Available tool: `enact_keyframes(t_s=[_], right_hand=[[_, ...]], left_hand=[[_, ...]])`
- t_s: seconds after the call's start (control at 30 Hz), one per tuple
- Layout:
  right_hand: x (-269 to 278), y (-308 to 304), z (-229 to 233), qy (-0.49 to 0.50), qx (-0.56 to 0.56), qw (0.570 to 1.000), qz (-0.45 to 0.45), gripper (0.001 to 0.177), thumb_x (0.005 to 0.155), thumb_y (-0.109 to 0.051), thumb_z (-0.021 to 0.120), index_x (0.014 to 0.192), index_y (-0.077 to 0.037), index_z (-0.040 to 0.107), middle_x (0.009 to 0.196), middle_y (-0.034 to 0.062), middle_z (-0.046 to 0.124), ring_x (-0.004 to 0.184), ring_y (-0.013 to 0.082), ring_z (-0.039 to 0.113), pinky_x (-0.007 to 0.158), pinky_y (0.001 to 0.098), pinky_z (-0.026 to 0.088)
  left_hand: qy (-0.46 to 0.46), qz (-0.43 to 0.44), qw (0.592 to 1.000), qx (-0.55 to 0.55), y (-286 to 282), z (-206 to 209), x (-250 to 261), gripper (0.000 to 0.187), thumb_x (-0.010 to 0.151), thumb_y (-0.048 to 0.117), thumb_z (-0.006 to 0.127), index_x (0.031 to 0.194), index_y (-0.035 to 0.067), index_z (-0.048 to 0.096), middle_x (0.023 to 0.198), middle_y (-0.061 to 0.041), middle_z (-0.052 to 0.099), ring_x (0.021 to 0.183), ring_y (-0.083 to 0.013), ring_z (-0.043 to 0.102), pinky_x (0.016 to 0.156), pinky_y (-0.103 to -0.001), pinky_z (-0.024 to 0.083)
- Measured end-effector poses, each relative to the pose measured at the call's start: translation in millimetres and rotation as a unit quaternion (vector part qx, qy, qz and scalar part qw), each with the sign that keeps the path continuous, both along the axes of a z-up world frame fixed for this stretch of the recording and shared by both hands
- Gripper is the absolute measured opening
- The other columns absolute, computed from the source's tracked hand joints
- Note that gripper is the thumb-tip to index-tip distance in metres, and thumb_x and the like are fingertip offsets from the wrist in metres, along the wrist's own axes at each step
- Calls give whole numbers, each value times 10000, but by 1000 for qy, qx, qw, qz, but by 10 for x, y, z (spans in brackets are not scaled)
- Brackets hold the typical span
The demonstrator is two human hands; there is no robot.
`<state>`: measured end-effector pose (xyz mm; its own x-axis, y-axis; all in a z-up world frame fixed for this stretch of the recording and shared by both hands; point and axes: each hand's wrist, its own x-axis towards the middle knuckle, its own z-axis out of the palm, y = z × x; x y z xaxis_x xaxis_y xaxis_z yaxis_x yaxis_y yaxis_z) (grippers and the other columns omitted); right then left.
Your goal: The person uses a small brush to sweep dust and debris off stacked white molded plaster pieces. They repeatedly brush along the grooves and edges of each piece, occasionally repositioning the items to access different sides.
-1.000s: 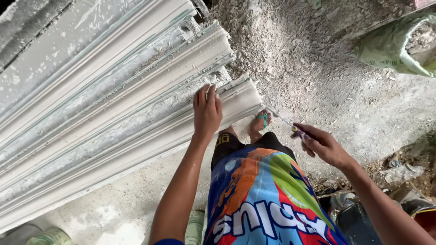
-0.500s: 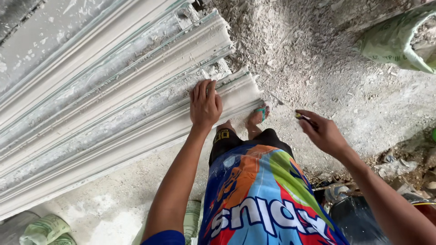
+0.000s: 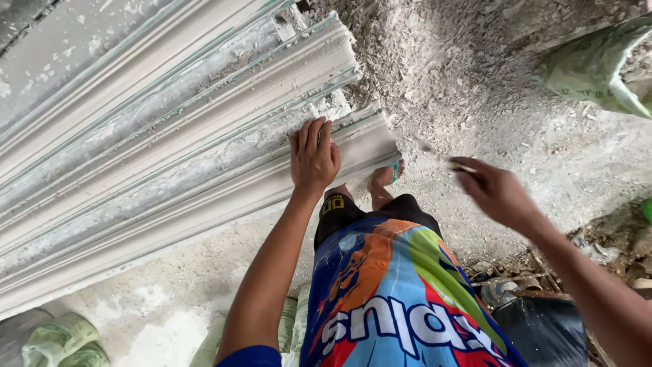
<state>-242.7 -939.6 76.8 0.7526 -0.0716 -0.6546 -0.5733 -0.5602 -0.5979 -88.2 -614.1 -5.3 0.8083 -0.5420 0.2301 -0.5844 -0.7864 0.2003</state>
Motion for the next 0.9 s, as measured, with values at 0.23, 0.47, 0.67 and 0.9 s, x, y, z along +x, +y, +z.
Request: enact_keyframes(t_s=[0.23,0.47,0.67,0.9], right_hand=[[160,76,-10,-88,47,994,-51,382,1044,-191,602,1406,-96,677,635,184,661,493,235,479,506,349,386],[373,259,-252,-69,5,997,-18,382,1037,-292,592,1387,-168,682,625,183,653,563,331,577,566,466,442],[672,137,195,-77,-25,997,17,390,1020,-279,602,1390,-186,683,690,174,702,643,397,652,635,515,487],[602,394,-432,-16,156,976,-152,364,1059,-283,548,1376,-115,614,655,83,600,452,150,511,342,280,430]], left_hand=[[-105,-5,994,-29,-19,-13,8,310,906,132,533,1180,78,665,1188,-91,655,1149,-283,643,915,-414,488],[-128,0,991,-29,-47,-53,44,323,884,134,545,1177,96,674,1196,-81,654,1160,-273,641,921,-419,491],[-128,8,991,-29,-36,-20,43,332,893,146,524,1189,100,666,1205,-82,643,1167,-274,635,921,-425,496],[-105,24,994,-29,-13,-124,34,375,887,174,551,1242,113,656,1273,-89,626,1230,-282,614,966,-441,483]])
